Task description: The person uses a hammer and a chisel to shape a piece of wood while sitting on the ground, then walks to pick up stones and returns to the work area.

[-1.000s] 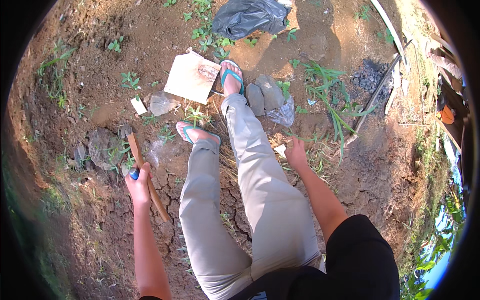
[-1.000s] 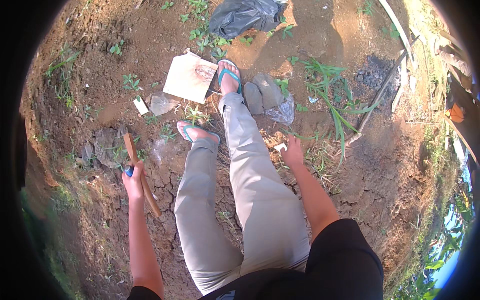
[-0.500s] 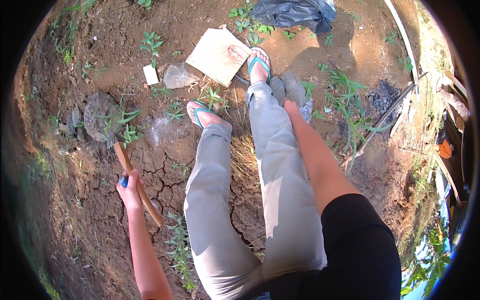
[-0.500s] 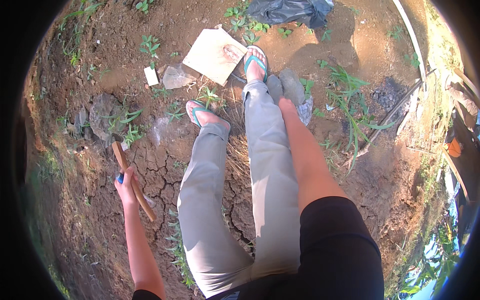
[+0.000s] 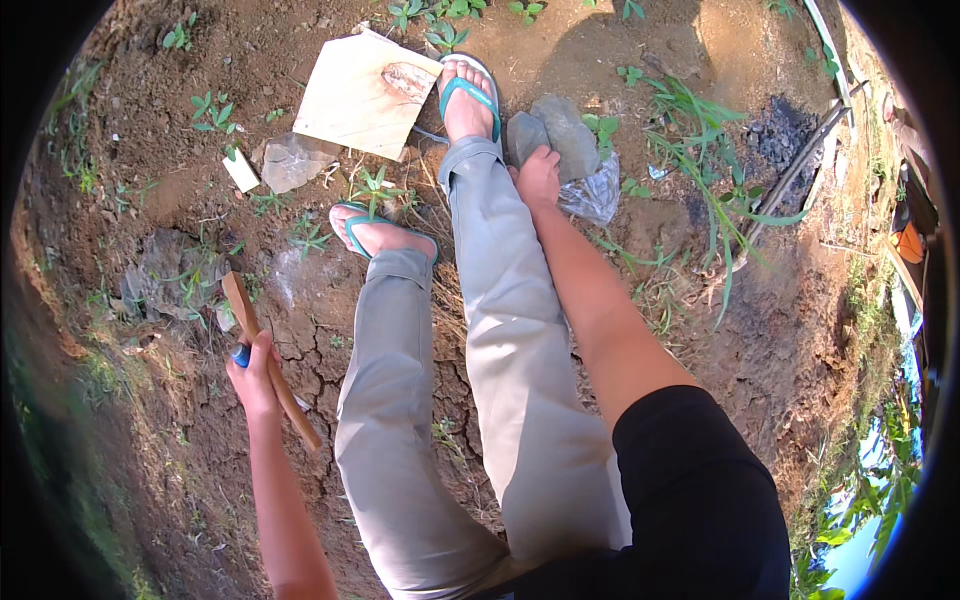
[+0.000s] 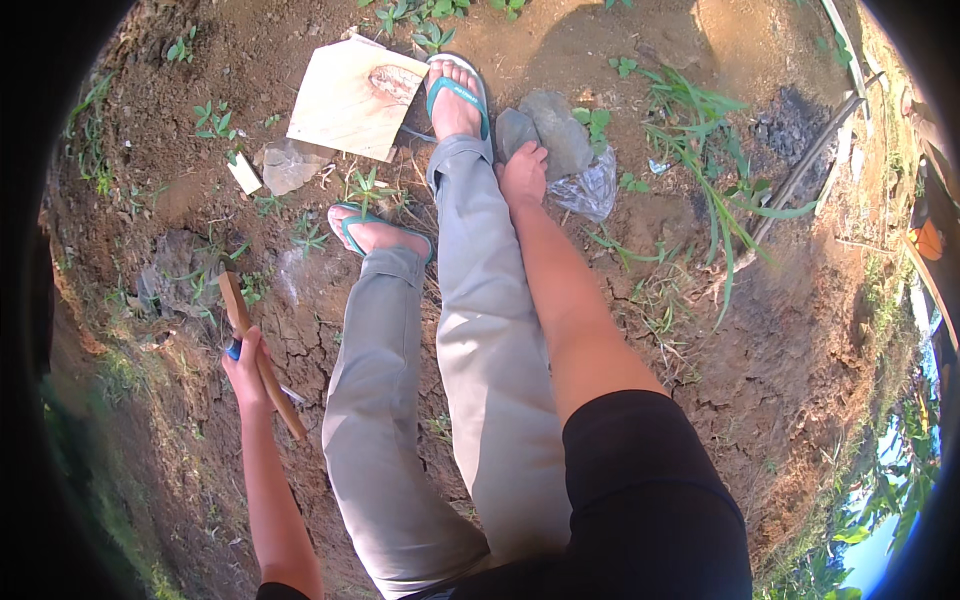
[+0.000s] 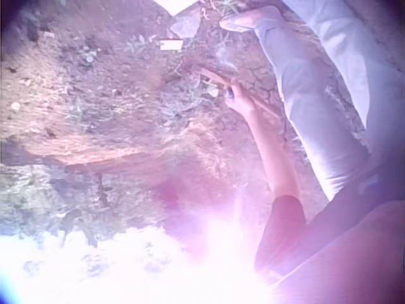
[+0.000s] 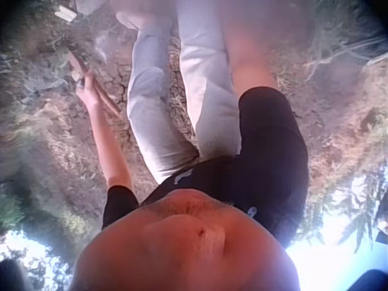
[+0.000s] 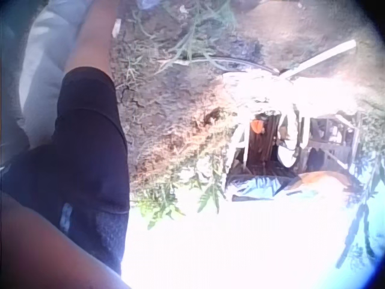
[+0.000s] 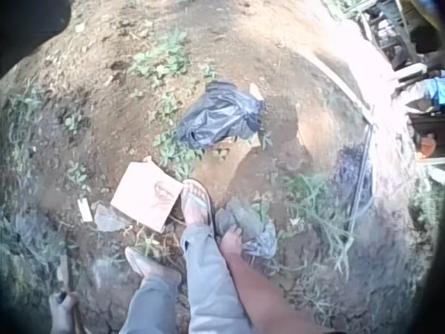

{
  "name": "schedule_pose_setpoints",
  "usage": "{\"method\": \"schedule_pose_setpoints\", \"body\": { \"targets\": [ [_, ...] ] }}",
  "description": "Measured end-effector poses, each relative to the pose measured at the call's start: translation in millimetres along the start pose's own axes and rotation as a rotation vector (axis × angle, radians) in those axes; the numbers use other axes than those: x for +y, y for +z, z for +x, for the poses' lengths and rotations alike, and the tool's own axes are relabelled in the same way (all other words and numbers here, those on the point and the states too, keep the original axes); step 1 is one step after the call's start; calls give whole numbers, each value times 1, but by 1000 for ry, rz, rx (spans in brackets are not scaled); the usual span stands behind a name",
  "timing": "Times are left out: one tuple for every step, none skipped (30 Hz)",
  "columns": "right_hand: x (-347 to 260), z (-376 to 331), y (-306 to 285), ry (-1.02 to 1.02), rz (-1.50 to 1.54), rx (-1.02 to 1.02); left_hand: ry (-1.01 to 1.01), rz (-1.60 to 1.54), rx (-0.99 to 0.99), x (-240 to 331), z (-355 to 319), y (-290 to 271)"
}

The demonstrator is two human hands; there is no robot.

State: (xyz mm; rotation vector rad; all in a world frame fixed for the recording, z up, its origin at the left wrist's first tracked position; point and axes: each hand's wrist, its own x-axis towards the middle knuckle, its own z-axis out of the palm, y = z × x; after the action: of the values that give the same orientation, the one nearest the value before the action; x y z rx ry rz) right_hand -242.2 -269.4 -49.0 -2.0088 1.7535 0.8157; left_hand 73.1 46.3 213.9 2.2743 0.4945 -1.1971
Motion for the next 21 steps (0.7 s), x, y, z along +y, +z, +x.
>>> {"method": "schedule_pose_setpoints", "body": {
  "targets": [
    [-3,-8,-11,24,30,-22,9,29,-14,11,-3,6],
    [-4,-14,-16,43,77,-26,21,36,-64,22,-4,7],
    [-5,-19,-21,62,125,-31,40,66,-75,28,-5,6],
    [-1,-17,-23,79,170,-23,66,88,-93,35,-4,9],
    [5,-16,-25,52,181,-33,91,109,-109,42,-4,11],
    [11,-17,-27,24,191,-42,123,104,-109,49,-5,13],
    [13,-17,-31,-5,200,-51,133,126,-108,54,-5,12],
    [13,-17,-32,26,220,-93,141,146,-106,58,-4,9],
    [13,-16,-34,57,238,-134,148,166,-104,61,-3,7],
    [14,-15,-34,85,255,-177,155,153,-89,63,-3,6],
    [16,-13,-35,62,281,-167,160,138,-74,64,-2,4],
    [20,-11,-37,39,306,-158,165,124,-59,65,0,3],
    [28,-11,-35,18,330,-153,145,119,-70,67,0,0],
    [40,-6,-34,-46,350,-135,127,111,-87,68,3,0],
    [52,1,-33,-110,369,-116,109,102,-103,69,5,-1],
    [55,4,-35,-178,390,-100,109,96,-88,67,6,-2],
    [56,5,-34,-153,397,-125,109,89,-74,65,8,-2],
    [57,6,-33,-127,402,-150,109,81,-60,63,9,-1],
    [55,4,-35,-103,408,-178,104,83,-51,62,9,-1],
    [51,3,-35,-71,424,-170,99,85,-42,61,10,-1],
    [46,1,-34,-40,440,-161,94,87,-33,60,10,-1]
  ]
}}
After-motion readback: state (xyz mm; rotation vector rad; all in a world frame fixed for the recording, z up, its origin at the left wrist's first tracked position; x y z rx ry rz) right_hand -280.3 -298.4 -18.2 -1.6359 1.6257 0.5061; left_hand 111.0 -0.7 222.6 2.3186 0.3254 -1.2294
